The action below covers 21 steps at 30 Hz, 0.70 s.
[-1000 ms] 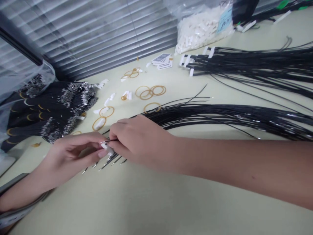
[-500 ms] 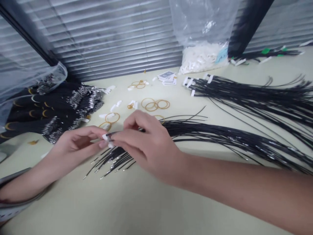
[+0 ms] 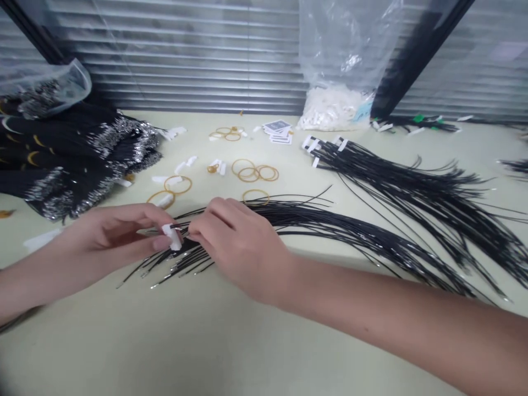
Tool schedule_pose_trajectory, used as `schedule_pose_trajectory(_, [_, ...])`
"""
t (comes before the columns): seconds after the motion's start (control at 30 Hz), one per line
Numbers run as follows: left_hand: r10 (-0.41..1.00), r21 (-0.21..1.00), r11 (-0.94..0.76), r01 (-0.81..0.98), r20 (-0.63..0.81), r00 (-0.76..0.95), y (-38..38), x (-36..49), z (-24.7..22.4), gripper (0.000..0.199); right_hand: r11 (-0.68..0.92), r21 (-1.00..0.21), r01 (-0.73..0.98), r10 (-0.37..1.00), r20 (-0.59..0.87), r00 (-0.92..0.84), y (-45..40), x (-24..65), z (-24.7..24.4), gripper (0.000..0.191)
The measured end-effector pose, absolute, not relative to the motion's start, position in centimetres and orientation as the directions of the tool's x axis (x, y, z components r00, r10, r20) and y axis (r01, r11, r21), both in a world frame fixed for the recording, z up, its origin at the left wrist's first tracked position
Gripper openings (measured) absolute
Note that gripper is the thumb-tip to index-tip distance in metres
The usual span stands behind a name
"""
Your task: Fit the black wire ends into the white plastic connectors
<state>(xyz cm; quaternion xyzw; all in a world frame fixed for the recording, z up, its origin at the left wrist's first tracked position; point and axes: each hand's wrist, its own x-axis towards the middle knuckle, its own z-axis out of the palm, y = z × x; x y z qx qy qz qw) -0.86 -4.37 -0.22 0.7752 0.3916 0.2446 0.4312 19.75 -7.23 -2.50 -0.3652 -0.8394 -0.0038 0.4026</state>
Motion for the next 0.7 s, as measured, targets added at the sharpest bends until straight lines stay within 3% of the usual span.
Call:
schedule_pose_trajectory(0.5, [0.808,0.872,-0.201,0.446,-0.11,0.579,-5.0,-0.5,0.4,0.009,0.816,-0.166,0.554,0.487,0.714,-0.503,-7.1,20.1,-3.5,0.012])
schedule_pose_trajectory(0.7, [0.779,0.843,-0.275,0.462,-0.086,0.621,-5.6,-0.2,0.6,0.013,0.858,-0.117,0.501,0.406,0.75,-0.521,-7.3,19.9,-3.3,0.013])
